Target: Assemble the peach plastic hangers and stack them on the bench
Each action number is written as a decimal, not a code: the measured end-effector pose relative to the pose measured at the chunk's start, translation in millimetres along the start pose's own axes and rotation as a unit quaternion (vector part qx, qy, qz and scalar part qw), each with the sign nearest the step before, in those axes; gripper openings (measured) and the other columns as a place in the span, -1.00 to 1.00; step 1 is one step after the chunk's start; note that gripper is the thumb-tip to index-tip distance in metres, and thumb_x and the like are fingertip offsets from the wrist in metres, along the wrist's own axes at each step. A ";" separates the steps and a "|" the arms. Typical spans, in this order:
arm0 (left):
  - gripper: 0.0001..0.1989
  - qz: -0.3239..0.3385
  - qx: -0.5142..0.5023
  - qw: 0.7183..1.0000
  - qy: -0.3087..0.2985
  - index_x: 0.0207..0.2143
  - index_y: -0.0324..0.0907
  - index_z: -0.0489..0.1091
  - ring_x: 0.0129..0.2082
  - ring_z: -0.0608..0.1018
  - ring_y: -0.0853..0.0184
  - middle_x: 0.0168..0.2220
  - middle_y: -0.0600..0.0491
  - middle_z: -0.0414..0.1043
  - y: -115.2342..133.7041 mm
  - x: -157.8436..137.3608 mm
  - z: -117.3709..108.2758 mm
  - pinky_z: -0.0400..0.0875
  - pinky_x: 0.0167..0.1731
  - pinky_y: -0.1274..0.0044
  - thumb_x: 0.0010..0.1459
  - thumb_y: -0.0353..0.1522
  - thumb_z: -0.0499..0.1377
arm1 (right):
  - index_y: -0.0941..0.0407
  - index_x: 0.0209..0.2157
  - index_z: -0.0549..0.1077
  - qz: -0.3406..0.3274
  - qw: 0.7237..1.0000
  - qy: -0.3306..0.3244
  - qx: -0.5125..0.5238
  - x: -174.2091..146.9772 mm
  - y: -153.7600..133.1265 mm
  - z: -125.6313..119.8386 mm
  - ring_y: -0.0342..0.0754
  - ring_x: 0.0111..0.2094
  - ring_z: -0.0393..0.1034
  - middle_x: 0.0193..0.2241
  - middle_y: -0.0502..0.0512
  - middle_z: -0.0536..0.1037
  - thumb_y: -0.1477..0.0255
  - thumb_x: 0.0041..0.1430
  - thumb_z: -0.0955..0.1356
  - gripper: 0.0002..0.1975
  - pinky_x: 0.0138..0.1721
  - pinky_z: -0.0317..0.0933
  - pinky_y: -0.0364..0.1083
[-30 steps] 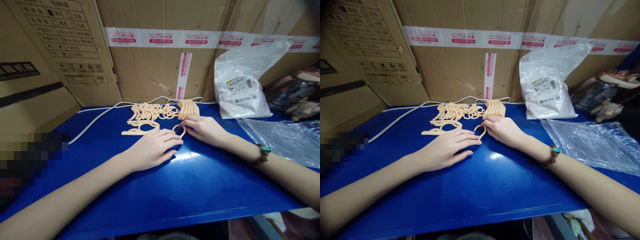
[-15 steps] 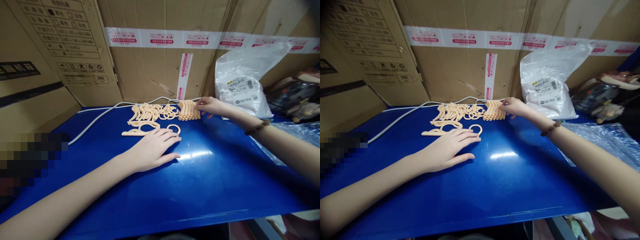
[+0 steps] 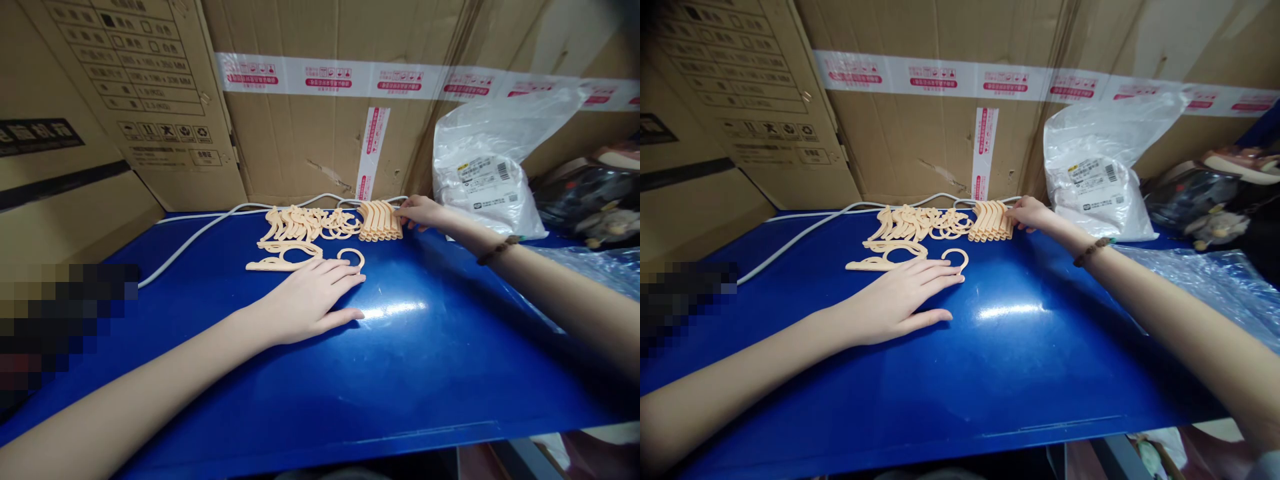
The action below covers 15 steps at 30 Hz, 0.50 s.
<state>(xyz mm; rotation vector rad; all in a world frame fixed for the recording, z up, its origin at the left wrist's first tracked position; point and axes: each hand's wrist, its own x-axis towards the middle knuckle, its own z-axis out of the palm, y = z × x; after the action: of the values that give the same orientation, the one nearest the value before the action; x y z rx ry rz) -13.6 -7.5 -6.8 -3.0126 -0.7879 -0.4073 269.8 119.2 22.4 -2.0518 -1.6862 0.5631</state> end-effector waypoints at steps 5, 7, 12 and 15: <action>-0.45 -0.003 -0.004 1.000 -0.003 0.17 -0.21 0.27 0.23 0.27 0.13 0.20 -0.09 0.30 -0.8 -0.7 0.5 0.08 0.22 0.21 0.31 -0.06 -0.05 | 0.14 -0.43 0.38 -0.011 1.000 0.008 0.013 1.3 -0.4 1.4 -0.13 -0.55 0.32 -0.42 0.18 0.52 0.34 0.12 0.37 -0.84 -0.66 0.11 -0.16; -0.45 -0.005 -0.004 1.000 -0.005 0.17 -0.21 0.26 0.23 0.27 0.13 0.21 -0.09 0.29 -1.1 -0.6 0.3 0.07 0.22 0.21 0.31 -0.06 -0.05 | 0.14 -0.43 0.39 -0.017 1.000 0.010 0.019 2.3 0.1 1.9 -0.14 -0.56 0.31 -0.44 0.17 0.51 0.36 0.10 0.38 -0.85 -0.66 0.11 -0.16; -0.46 -0.001 -0.008 1.000 -0.002 0.17 -0.22 0.27 0.22 0.29 0.13 0.19 -0.10 0.30 -0.7 -0.2 -0.9 0.10 0.21 0.23 0.32 -0.07 -0.06 | 0.14 -0.48 0.37 -0.029 0.999 0.022 0.041 4.4 2.6 3.1 -0.16 -0.59 0.26 -0.56 0.08 0.44 0.47 0.04 0.39 -0.90 -0.68 0.08 -0.19; -0.45 -0.004 -0.007 1.000 -0.006 0.16 -0.23 0.27 0.21 0.29 0.12 0.19 -0.10 0.31 -0.2 -0.2 -1.3 0.10 0.21 0.24 0.31 -0.06 -0.06 | 0.13 -0.51 0.34 -0.040 0.996 0.026 0.073 4.0 3.9 1.1 -0.16 -0.60 0.23 -0.60 0.06 0.40 0.51 0.04 0.37 -0.88 -0.69 0.05 -0.19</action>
<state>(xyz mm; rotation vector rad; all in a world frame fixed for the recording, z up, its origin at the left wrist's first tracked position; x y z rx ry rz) -14.1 -7.5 -5.7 -3.0292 -0.8010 -0.3987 273.1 122.6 19.1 -1.8723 -1.6398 0.5840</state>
